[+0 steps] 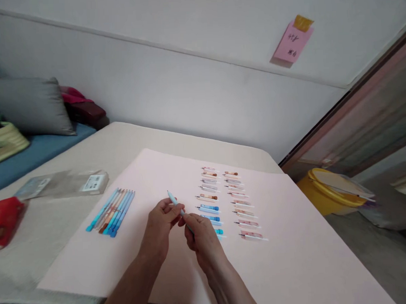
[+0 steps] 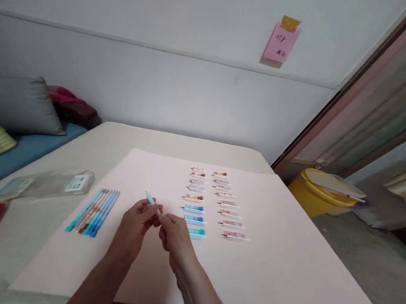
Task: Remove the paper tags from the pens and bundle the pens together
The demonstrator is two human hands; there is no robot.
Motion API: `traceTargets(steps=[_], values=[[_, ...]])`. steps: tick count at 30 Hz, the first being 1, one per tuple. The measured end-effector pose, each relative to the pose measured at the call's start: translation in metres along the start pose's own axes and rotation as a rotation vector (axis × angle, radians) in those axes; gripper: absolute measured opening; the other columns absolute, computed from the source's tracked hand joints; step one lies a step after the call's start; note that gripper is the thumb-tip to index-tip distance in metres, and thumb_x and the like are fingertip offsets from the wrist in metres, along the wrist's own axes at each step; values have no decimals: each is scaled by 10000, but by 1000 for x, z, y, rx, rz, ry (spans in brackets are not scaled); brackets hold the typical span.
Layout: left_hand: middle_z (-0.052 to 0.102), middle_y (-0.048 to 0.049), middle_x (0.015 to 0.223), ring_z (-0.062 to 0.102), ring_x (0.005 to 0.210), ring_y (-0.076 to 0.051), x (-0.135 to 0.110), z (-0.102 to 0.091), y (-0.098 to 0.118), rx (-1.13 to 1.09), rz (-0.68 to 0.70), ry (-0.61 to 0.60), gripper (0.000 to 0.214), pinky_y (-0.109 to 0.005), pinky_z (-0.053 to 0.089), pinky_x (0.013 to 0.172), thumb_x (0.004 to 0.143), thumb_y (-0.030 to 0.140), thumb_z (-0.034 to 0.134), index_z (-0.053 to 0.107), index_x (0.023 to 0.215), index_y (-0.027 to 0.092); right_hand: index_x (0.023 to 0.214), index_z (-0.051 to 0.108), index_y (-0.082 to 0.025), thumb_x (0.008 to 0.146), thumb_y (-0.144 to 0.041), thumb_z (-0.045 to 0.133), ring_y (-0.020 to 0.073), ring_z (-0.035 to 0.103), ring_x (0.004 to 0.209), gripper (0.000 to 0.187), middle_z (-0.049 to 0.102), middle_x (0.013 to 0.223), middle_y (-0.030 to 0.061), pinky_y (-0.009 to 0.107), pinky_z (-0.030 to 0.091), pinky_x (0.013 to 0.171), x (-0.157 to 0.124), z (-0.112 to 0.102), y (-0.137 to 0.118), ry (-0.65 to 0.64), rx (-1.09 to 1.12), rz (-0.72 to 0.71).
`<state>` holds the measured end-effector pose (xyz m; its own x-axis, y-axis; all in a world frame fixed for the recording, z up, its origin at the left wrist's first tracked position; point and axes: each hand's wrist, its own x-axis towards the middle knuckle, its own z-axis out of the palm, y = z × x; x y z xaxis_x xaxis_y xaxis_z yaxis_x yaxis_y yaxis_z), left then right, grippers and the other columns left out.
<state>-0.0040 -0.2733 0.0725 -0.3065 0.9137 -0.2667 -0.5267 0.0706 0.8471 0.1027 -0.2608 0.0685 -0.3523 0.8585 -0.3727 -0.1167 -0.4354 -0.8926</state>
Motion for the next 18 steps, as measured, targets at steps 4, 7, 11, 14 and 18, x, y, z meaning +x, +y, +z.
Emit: traceTargets(steps=[4, 7, 11, 14, 18], values=[[614, -41, 742, 569, 702, -132, 0, -3, -4, 63, -36, -44, 228, -326, 476, 778, 694, 337, 675, 616, 726, 119, 651, 537, -146, 792, -495, 531, 28, 257, 330, 377, 441, 440, -52, 197, 104, 362, 0, -2, 0, -45, 26, -7], [620, -49, 746, 573, 689, -136, 3, -8, 0, 28, -52, 31, 237, -319, 476, 746, 683, 342, 686, 602, 709, 122, 809, 596, -136, 820, -563, 451, 49, 394, 374, 452, 570, 592, 11, 187, 185, 359, -1, -4, -1, -87, 18, -9], [630, -48, 757, 583, 704, -132, 9, -15, 9, -36, -65, 132, 232, -295, 467, 726, 668, 325, 700, 591, 740, 133, 854, 614, -133, 787, -482, 537, 87, 526, 496, 363, 608, 721, 39, 184, 316, 396, 0, -6, -2, -10, -53, -27], [637, -49, 772, 590, 726, -133, 13, -20, 14, -64, -41, 159, 243, -286, 467, 718, 662, 325, 704, 593, 768, 138, 869, 617, -135, 661, -272, 656, 119, 574, 564, 252, 596, 706, 15, 212, 413, 457, 2, -6, -2, 47, -76, -38], [641, -56, 778, 601, 734, -136, 16, -24, 15, -69, -24, 188, 261, -276, 468, 701, 651, 321, 711, 598, 788, 130, 851, 617, -135, 581, -153, 632, 130, 590, 567, 271, 580, 644, -17, 253, 474, 531, 4, -4, 0, 59, -52, -68]])
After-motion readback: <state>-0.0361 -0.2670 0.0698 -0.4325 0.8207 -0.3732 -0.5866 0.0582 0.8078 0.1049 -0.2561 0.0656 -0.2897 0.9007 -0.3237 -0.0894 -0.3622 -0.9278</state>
